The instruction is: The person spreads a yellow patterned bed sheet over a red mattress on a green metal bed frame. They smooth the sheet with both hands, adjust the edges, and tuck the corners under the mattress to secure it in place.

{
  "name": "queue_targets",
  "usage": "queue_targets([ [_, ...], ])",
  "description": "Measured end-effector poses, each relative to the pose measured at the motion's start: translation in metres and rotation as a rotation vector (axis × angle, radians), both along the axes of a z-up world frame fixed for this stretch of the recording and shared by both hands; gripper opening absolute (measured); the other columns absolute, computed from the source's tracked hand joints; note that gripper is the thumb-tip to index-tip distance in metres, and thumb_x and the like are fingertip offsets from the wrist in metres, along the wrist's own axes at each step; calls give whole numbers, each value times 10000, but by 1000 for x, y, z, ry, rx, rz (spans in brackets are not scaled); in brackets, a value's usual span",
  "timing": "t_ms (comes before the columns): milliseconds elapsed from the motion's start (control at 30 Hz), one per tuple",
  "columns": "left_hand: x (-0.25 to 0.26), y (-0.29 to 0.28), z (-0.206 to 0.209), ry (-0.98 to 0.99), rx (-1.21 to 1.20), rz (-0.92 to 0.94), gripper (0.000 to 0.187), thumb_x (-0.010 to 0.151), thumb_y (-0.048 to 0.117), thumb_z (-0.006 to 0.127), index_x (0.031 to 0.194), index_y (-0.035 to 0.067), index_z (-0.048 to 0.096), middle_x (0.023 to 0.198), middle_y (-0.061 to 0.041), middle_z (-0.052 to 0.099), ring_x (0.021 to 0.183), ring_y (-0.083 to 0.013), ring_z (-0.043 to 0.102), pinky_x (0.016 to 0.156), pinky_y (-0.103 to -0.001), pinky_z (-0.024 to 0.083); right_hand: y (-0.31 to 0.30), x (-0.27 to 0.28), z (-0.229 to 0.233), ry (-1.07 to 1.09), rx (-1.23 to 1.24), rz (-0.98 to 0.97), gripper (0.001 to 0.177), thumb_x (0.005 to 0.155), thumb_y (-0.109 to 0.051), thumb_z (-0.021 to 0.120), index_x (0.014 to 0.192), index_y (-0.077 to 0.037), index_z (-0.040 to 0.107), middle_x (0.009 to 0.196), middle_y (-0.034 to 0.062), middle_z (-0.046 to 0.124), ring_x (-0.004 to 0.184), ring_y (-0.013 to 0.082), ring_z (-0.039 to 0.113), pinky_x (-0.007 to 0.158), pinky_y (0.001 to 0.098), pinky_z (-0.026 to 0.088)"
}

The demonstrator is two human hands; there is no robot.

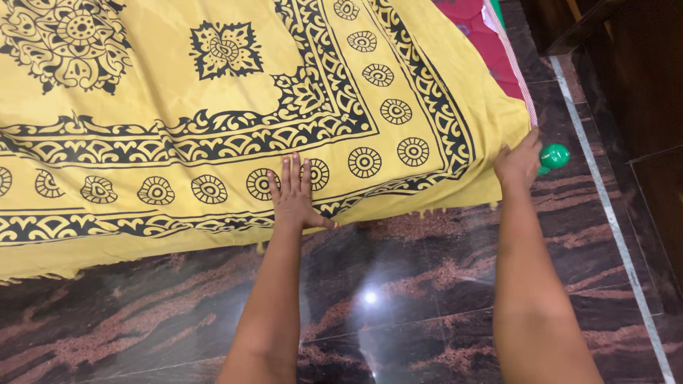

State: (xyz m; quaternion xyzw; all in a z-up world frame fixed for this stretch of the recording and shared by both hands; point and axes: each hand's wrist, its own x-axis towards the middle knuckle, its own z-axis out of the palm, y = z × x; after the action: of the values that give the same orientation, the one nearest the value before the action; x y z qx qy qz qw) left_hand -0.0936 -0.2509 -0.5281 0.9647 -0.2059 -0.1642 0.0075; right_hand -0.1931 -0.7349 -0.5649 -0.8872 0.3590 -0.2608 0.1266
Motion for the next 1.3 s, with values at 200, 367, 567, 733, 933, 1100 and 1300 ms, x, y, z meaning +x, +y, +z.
queue_targets([
  [200, 2, 0, -1, 0, 9, 5, 1728, 344, 838, 844, 1655, 120, -24, 1736, -122, -113, 1585, -299, -163, 1221, -603, -119, -17, 2, -28, 142, 92, 15, 234, 1013, -146, 704, 1159, 25, 640, 1254, 300, 583, 1113, 478, 619, 954, 532, 501],
  [367, 2, -1, 0, 4, 26, -7, 1716, 365, 867, 819, 1651, 123, -39, 1728, -126, -129, 1578, -303, -177, 1214, -603, -129, -68, -62, -36, 175, 180, -239, 195, 1045, -66, 637, 1183, 65, 595, 1217, 283, 650, 1144, 431, 684, 946, 512, 563],
  [567, 3, 2, -3, -21, 7, -5, 1721, 365, 881, 806, 1656, 122, -42, 1731, -122, -135, 1579, -298, -179, 1214, -599, -135, -38, -62, -41, 250, -356, -134, 326, 950, -82, 687, 1241, 29, 593, 1269, 218, 609, 1196, 373, 613, 1072, 460, 513],
  [733, -1, 0, 1, -17, 35, 0, 1724, 362, 903, 789, 1655, 125, -46, 1729, -122, -144, 1578, -301, -185, 1216, -608, -130, 111, -11, -15, 304, -334, 506, 536, 950, -259, 657, 1450, -122, 520, 1554, 176, 475, 1403, 346, 433, 1139, 616, 370],
  [933, 1, -1, -2, -36, 62, -14, 1724, 360, 923, 779, 1653, 127, -38, 1730, -135, -112, 1580, -311, -156, 1214, -612, -107, 158, 1, 22, 620, 17, 466, 936, 863, -505, 687, 1644, -358, 194, 1742, 31, 115, 1604, 274, 119, 1166, 721, 244],
  [1100, -9, 6, 8, -75, 120, -62, 1678, 399, 906, 789, 1664, 145, -9, 1735, -123, -52, 1597, -296, -52, 1235, -608, -23, 157, -15, 36, 767, 73, 485, 994, 836, -578, 691, 1632, -342, 146, 1730, 31, 49, 1576, 271, 94, 1165, 713, 218],
  [1300, -53, 39, 42, -139, 190, -245, 1364, 639, 721, 819, 1662, 247, 51, 1739, -57, -9, 1592, -264, 57, 1255, -584, 76, 174, -104, 61, 922, 2, 583, 809, 925, -563, 609, 1614, -336, 251, 1723, 37, 146, 1580, 242, 164, 1202, 681, 206],
])
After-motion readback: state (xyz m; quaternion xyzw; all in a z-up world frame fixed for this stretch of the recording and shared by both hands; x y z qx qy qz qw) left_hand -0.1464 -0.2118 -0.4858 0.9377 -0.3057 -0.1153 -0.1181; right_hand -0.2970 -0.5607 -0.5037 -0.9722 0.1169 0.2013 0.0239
